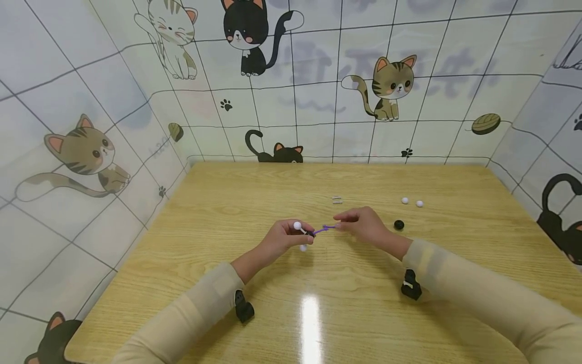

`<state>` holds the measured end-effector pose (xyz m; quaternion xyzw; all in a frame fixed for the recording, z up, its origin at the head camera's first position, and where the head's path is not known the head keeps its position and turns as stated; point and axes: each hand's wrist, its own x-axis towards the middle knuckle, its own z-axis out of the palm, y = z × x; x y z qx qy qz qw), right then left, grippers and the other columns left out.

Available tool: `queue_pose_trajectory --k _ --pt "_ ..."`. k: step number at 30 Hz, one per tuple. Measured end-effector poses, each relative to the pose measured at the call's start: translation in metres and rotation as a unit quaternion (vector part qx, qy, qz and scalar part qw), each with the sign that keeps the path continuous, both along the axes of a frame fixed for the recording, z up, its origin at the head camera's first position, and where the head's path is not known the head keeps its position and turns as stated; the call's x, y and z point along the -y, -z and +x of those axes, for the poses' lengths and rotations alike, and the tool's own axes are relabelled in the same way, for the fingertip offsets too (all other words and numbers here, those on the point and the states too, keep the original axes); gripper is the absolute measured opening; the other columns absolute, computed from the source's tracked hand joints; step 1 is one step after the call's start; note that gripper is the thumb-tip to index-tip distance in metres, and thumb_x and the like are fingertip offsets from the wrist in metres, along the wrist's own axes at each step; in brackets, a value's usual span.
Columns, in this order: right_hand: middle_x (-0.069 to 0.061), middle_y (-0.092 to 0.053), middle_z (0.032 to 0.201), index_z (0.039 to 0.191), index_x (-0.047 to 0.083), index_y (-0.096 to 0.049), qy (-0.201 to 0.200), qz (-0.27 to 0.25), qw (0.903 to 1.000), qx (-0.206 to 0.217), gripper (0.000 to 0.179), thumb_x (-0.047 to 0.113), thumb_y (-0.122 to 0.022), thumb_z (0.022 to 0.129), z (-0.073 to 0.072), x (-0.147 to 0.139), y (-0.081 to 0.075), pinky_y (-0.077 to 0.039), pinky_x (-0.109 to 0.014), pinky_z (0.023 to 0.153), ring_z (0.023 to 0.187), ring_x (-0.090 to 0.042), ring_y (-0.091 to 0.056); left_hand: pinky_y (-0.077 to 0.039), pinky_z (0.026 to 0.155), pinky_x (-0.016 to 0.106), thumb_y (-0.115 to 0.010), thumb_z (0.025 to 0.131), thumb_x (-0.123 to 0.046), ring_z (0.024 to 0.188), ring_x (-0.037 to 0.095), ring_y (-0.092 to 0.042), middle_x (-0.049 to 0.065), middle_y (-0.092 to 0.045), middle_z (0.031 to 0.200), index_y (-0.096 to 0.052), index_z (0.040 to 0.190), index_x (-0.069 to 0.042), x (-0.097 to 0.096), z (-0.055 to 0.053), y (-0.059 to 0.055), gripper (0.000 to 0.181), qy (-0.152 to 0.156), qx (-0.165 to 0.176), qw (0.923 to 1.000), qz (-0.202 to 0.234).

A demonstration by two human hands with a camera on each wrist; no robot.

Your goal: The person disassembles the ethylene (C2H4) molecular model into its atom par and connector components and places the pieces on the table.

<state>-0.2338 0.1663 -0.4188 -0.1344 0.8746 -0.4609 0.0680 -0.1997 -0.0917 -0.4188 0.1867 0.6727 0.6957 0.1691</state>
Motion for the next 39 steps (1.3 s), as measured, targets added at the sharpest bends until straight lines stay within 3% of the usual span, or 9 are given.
queue_pose_trajectory --k 6,13,18,25,30,39 --pt "-0.013 -0.068 0.113 0.116 0.002 -0.071 -0.043 -0.074 0.9959 0.029 0.033 0.020 -0.074 0.088 0.009 -0.002 -0.009 -0.053 -0.043 0.083 0.095 -0.021 -0.065 -0.053 0.079 0.032 -0.071 0.088 -0.004 0.083 0.015 -0.065 0.003 -0.070 0.091 -0.066 0.105 0.007 -0.002 0.000 0.000 0.020 0.002 -0.005 1.0000 -0.005" --pt "-0.017 -0.068 0.110 0.111 -0.001 -0.072 -0.088 -0.125 0.9878 0.032 0.028 0.015 -0.074 0.087 0.018 0.000 -0.011 -0.055 -0.031 0.079 0.091 -0.017 -0.066 -0.052 0.079 0.032 -0.071 0.088 -0.005 0.082 0.024 -0.063 0.005 -0.071 0.089 -0.068 0.101 0.004 -0.003 0.000 0.002 0.016 0.007 -0.013 0.9998 -0.011" --pt "-0.018 -0.067 0.111 0.111 -0.004 -0.071 -0.100 -0.149 0.9831 0.036 0.030 0.013 -0.075 0.087 0.023 0.004 -0.008 -0.055 -0.030 0.079 0.091 -0.017 -0.066 -0.053 0.079 0.032 -0.069 0.089 -0.004 0.083 0.020 -0.064 0.004 -0.071 0.092 -0.068 0.102 0.003 -0.003 0.000 0.002 0.015 0.019 -0.014 0.9997 -0.007" --pt "-0.018 -0.066 0.116 0.109 -0.006 -0.070 -0.087 -0.169 0.9808 0.045 0.029 0.011 -0.075 0.087 0.030 0.008 -0.005 -0.054 -0.029 0.081 0.096 -0.018 -0.066 -0.051 0.074 0.029 -0.067 0.090 -0.003 0.078 0.019 -0.060 0.001 -0.069 0.087 -0.066 0.106 0.007 -0.005 0.002 -0.001 0.019 0.022 -0.012 0.9996 -0.010" --pt "-0.016 -0.068 0.111 0.107 -0.002 -0.073 -0.058 -0.165 0.9832 0.052 0.025 0.012 -0.075 0.087 0.035 0.010 -0.003 -0.055 -0.032 0.081 0.093 -0.018 -0.066 -0.052 0.078 0.035 -0.067 0.091 -0.003 0.084 0.014 -0.062 -0.001 -0.069 0.091 -0.061 0.112 0.014 -0.006 0.001 0.001 0.028 0.021 -0.015 0.9995 -0.017" --pt "-0.011 -0.070 0.100 0.099 -0.001 -0.075 -0.023 -0.169 0.9853 0.001 0.018 0.011 -0.076 0.085 0.042 0.013 -0.003 -0.055 -0.029 0.074 0.085 -0.014 -0.065 -0.052 0.082 0.039 -0.068 0.090 -0.005 0.089 0.013 -0.063 0.002 -0.067 0.098 -0.063 0.112 0.010 -0.009 0.001 0.001 0.027 0.015 -0.022 0.9996 -0.010"
